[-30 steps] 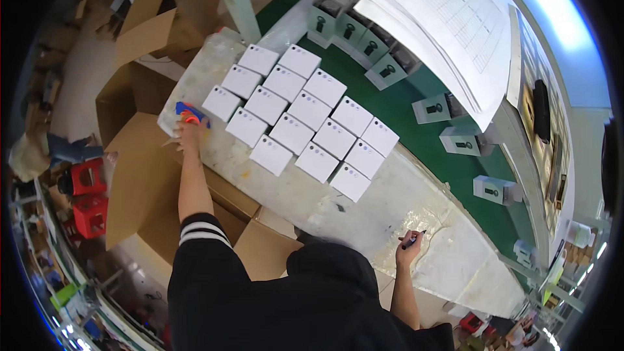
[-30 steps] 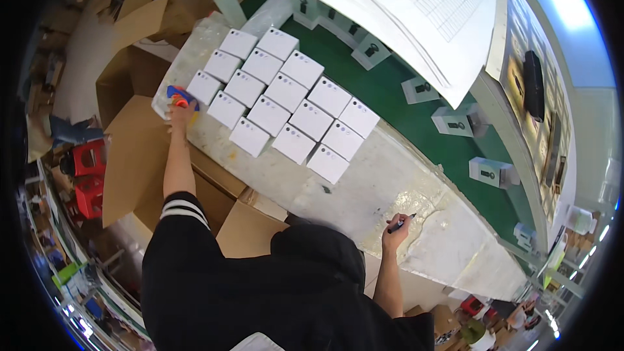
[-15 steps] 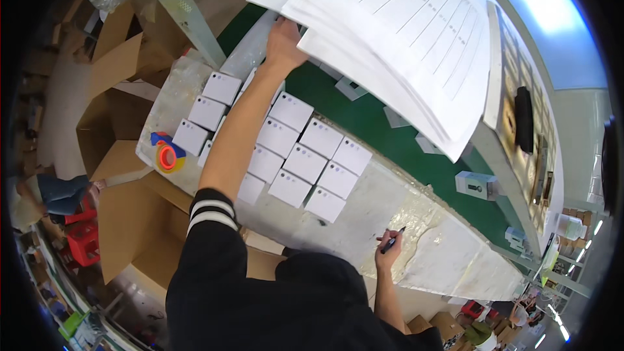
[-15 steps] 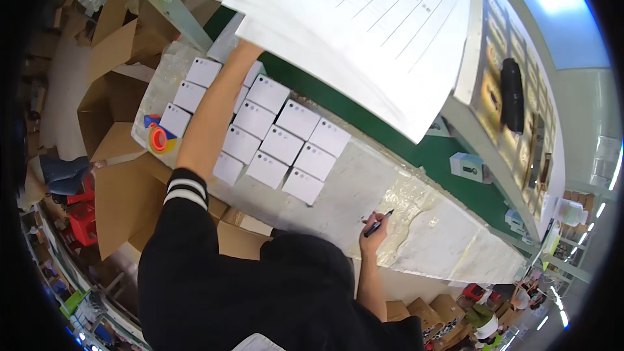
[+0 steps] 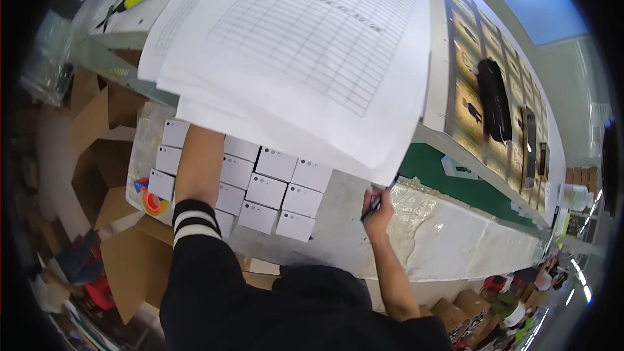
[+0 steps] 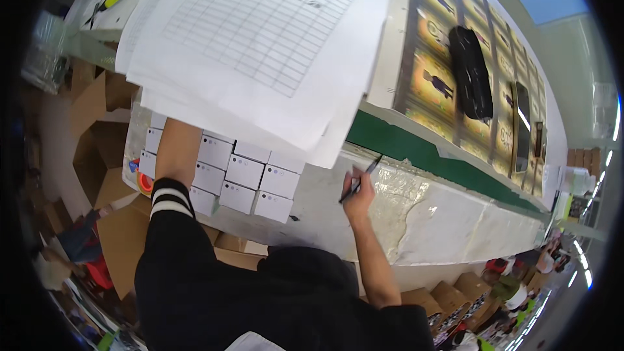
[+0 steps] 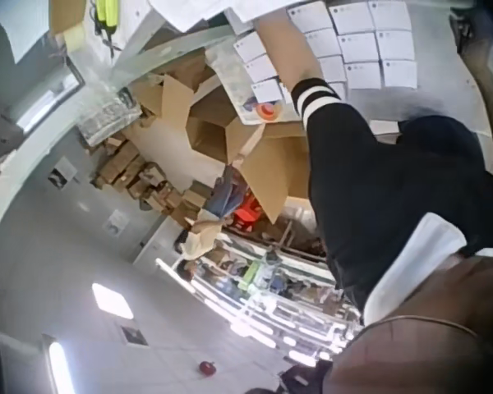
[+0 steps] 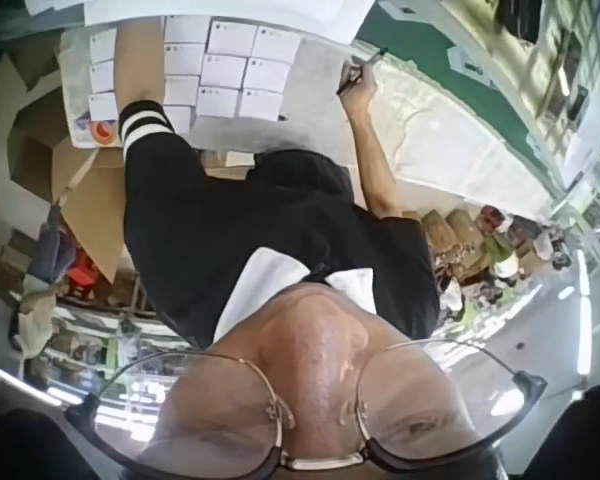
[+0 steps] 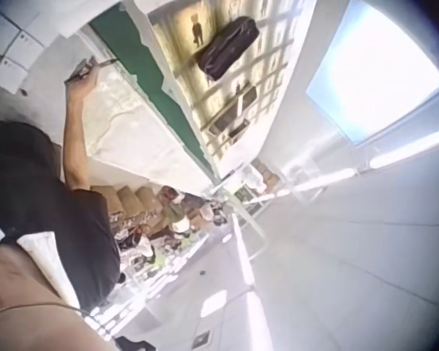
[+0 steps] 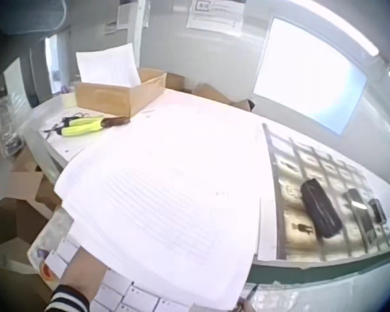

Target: Packing small electronic product boxes into a larger shipping carton and marking production sheets.

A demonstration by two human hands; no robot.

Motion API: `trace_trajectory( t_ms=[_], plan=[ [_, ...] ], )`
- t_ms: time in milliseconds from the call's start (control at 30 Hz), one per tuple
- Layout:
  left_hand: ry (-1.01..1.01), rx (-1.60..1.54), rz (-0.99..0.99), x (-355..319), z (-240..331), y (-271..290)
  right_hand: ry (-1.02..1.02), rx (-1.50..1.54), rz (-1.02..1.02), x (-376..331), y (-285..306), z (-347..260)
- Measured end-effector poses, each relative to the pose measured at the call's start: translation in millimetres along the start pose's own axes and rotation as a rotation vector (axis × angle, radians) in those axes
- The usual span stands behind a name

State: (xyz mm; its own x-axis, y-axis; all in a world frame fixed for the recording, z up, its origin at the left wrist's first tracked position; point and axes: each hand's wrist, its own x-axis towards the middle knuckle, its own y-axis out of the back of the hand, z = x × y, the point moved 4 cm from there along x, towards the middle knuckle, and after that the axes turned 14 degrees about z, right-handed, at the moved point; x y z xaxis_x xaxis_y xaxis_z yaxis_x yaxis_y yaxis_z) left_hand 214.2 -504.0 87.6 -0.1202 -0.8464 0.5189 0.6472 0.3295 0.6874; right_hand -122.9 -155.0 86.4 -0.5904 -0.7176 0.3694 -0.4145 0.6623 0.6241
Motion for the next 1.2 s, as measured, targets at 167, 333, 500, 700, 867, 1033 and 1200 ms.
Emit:
trace_trajectory(
  t_ms=[167, 333, 500, 700, 867, 1033, 1200],
  plan=[
    [-0.059, 0.002, -0.013, 12.5, -7.6, -1.1, 0.039, 0.191, 0.267, 103.9, -65.3, -24.9],
    [-0.104, -0.038, -0.002, 32.4, -3.4, -22.3, -0.053, 0.422, 0.106, 161.7, -113.9, 33.0],
    [-0.11, -0.058, 0.001, 32.1, -14.4, -43.9, 0.347, -0.17, 0.158, 155.6, -101.6, 49.9],
    [-0.105, -0.049, 0.024, 27.8, -31.5, -44.7, 0.271, -0.154, 0.133, 147.8, -114.2, 55.9],
    [-0.11, -0.036, 0.069, 34.2, -37.7, -28.1, 0.226, -0.123, 0.129, 172.2, -89.5, 80.4],
    [-0.121, -0.023, 0.112, 37.5, -47.7, -11.3, 0.176, -0.09, 0.127, 174.9, -88.9, 79.0],
    [-0.134, -0.034, 0.146, 38.9, -48.5, -3.2, 0.121, -0.079, 0.133, 176.9, -97.2, 69.4]
  ],
)
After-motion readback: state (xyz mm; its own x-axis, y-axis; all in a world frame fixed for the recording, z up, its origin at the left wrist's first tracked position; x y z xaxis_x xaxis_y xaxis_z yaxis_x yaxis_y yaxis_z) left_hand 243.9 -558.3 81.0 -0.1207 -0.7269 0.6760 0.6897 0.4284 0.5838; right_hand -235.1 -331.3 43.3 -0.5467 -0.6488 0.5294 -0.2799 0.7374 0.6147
